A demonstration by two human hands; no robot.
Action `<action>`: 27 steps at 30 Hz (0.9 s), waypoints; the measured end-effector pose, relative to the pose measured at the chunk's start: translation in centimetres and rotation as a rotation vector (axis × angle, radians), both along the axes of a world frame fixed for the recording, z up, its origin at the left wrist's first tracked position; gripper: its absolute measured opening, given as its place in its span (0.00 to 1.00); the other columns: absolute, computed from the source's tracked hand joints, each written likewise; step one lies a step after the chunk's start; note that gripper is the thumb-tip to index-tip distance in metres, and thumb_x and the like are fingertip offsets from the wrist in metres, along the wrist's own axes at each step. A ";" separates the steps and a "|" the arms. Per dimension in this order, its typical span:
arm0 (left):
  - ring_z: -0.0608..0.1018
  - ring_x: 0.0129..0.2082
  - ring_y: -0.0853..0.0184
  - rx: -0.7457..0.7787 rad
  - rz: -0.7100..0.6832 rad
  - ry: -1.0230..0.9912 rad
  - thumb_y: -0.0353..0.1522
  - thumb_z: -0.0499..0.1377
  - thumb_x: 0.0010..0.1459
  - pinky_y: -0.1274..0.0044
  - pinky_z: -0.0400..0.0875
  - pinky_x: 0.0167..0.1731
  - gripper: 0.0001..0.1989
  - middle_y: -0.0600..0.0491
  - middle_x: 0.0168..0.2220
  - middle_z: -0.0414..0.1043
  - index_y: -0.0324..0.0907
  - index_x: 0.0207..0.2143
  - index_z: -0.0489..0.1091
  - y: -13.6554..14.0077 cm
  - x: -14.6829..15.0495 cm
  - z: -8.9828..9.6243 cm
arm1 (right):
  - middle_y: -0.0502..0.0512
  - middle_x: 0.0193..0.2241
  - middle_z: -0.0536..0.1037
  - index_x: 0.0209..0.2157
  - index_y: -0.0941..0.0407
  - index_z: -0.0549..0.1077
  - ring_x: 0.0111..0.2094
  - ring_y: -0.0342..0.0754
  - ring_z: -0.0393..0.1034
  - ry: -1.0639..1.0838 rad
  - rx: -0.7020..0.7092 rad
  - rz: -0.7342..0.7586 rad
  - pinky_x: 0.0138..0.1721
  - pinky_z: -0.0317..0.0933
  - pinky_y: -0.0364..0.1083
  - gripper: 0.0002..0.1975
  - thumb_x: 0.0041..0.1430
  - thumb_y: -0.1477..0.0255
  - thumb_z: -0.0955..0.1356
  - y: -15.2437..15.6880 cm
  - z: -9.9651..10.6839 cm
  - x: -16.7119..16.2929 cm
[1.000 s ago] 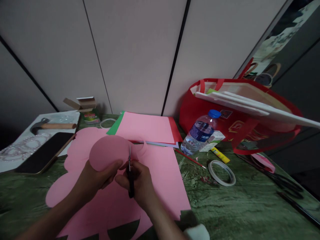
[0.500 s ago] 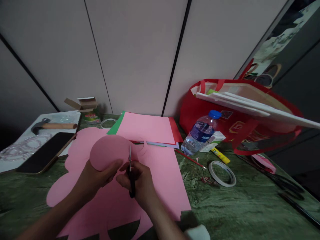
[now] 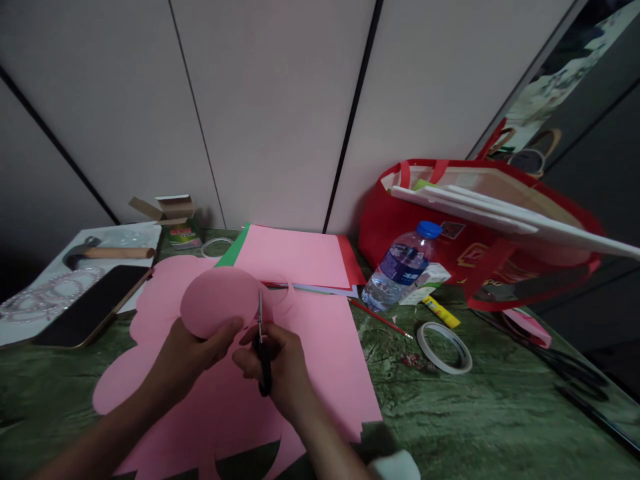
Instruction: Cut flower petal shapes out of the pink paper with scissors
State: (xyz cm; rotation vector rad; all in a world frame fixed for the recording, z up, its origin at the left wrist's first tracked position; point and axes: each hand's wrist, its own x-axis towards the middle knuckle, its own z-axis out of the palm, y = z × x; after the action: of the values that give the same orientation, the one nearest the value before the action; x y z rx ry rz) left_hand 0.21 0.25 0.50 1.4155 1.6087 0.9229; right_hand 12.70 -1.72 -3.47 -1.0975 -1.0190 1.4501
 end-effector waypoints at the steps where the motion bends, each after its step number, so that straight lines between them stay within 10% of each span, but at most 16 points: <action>1: 0.60 0.11 0.74 0.002 -0.003 0.002 0.37 0.58 0.44 0.81 0.53 0.11 0.14 0.61 0.09 0.56 0.41 0.12 0.59 0.0 0.1 0.1 | 0.42 0.13 0.64 0.24 0.58 0.68 0.16 0.37 0.60 0.008 -0.001 -0.001 0.17 0.57 0.38 0.06 0.40 0.75 0.69 0.0 0.0 0.0; 27: 0.60 0.09 0.75 -0.012 -0.009 -0.082 0.40 0.56 0.47 0.81 0.54 0.12 0.22 0.59 0.06 0.55 0.41 0.07 0.56 -0.1 0.1 0.0 | 0.42 0.12 0.64 0.23 0.58 0.67 0.15 0.39 0.61 0.006 0.002 0.072 0.18 0.58 0.40 0.09 0.40 0.70 0.71 -0.3 0.0 -0.3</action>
State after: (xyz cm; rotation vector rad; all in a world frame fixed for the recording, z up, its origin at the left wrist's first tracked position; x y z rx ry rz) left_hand 0.29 0.12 0.47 1.3589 1.5437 0.9525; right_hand 12.36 -2.03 -3.46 -1.0641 -1.0649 1.5088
